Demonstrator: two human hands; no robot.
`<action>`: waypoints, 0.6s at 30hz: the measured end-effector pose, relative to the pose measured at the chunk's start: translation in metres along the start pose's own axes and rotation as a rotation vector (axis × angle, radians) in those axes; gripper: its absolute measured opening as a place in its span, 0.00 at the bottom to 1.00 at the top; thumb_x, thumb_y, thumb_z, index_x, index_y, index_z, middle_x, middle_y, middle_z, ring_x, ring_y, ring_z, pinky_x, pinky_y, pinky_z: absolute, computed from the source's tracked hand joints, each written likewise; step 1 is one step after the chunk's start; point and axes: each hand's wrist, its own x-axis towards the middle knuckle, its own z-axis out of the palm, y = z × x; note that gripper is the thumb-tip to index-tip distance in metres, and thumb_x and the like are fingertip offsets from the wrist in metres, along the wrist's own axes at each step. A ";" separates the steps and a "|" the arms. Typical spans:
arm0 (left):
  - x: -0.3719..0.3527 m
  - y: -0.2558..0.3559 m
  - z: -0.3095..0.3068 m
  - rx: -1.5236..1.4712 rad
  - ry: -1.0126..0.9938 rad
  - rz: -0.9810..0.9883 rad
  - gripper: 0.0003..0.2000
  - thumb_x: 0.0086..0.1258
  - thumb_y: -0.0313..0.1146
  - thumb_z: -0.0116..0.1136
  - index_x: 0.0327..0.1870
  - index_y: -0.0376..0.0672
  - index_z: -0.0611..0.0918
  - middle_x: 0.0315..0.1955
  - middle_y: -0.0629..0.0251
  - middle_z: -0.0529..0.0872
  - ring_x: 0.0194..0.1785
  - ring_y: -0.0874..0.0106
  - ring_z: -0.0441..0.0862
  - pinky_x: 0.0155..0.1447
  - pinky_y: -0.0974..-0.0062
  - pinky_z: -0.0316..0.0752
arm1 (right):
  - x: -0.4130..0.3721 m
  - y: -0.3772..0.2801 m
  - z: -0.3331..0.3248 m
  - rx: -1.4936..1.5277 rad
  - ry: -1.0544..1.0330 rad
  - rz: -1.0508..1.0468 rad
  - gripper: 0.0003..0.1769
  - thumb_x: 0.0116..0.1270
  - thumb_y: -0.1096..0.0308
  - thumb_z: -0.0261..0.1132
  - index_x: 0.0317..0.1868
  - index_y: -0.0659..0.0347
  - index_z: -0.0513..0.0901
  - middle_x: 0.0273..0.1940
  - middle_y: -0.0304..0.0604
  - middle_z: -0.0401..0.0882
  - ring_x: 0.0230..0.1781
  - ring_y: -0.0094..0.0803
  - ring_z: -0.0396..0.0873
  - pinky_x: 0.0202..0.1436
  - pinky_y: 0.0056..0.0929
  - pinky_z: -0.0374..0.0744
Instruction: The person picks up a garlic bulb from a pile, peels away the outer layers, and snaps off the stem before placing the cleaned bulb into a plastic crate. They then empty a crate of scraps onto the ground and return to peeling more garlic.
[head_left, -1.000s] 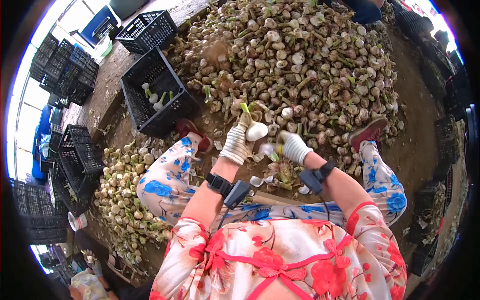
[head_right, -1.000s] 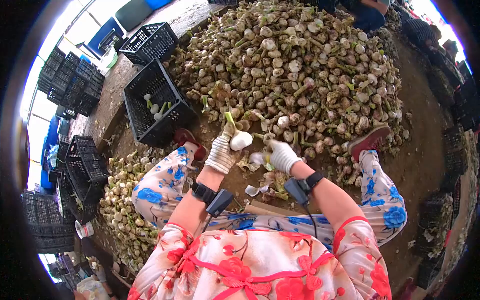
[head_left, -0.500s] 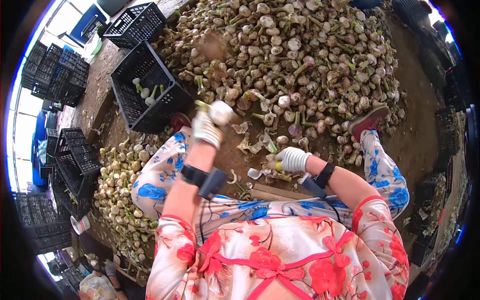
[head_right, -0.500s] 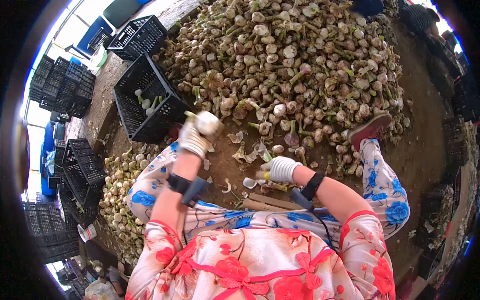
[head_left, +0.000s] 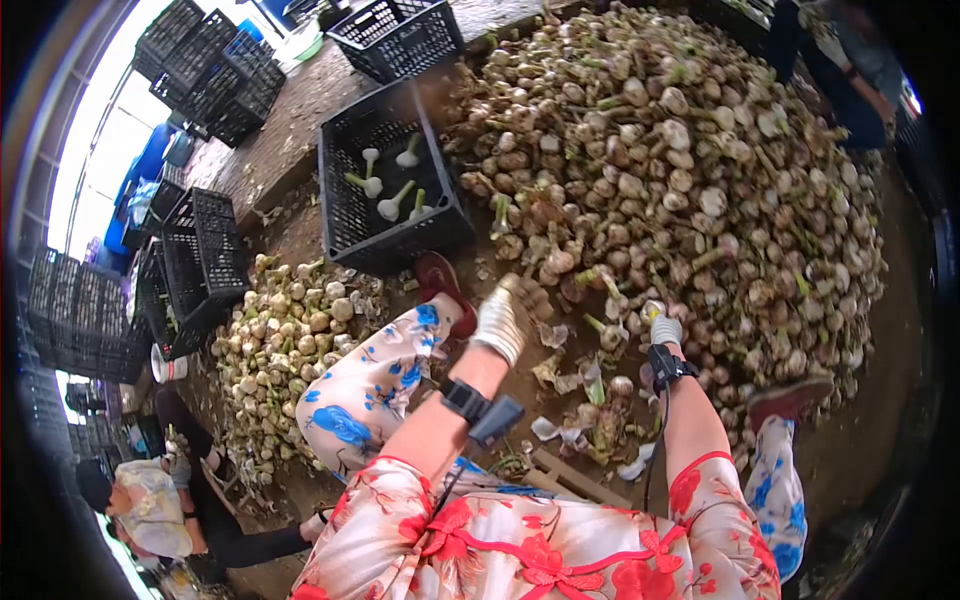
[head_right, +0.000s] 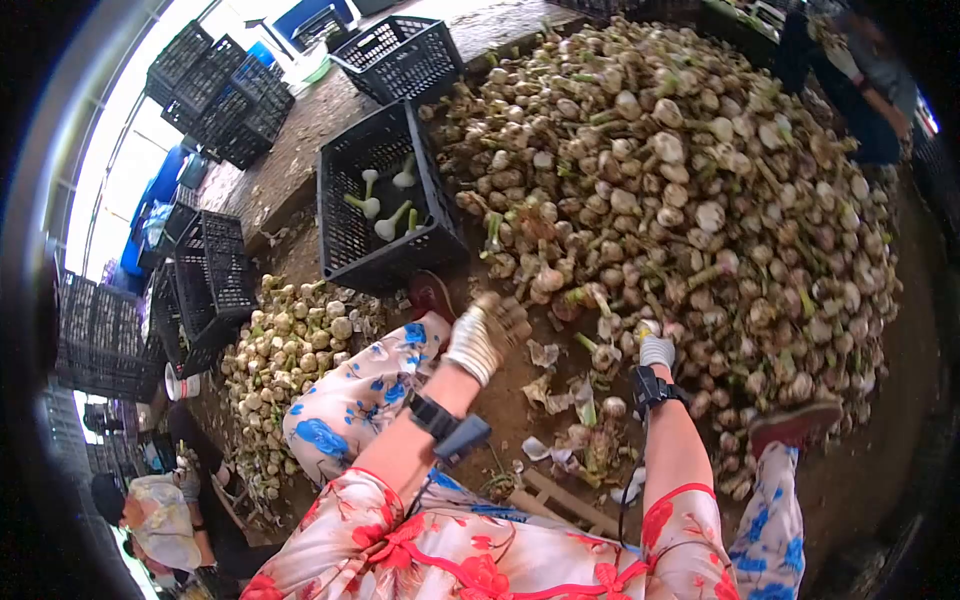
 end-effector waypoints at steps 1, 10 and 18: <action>0.006 -0.009 -0.007 0.049 0.001 -0.047 0.15 0.65 0.40 0.51 0.47 0.43 0.68 0.40 0.58 0.75 0.41 0.61 0.75 0.40 0.59 0.73 | -0.019 -0.013 -0.010 -0.052 0.062 0.082 0.31 0.54 0.45 0.62 0.46 0.67 0.76 0.40 0.52 0.79 0.41 0.41 0.77 0.39 0.36 0.74; -0.007 -0.048 0.007 0.210 -0.135 -0.279 0.12 0.64 0.42 0.52 0.43 0.46 0.72 0.32 0.65 0.77 0.34 0.66 0.77 0.33 0.65 0.75 | -0.067 0.017 -0.019 0.615 0.020 -0.134 0.22 0.55 0.55 0.61 0.42 0.65 0.78 0.38 0.48 0.80 0.35 0.36 0.77 0.38 0.31 0.74; -0.057 -0.074 0.064 0.459 -0.194 0.120 0.14 0.64 0.42 0.54 0.48 0.48 0.75 0.36 0.70 0.80 0.37 0.75 0.76 0.40 0.73 0.74 | -0.275 -0.033 -0.120 0.614 -0.325 -0.972 0.25 0.51 0.66 0.70 0.48 0.65 0.73 0.40 0.42 0.78 0.39 0.25 0.74 0.46 0.23 0.73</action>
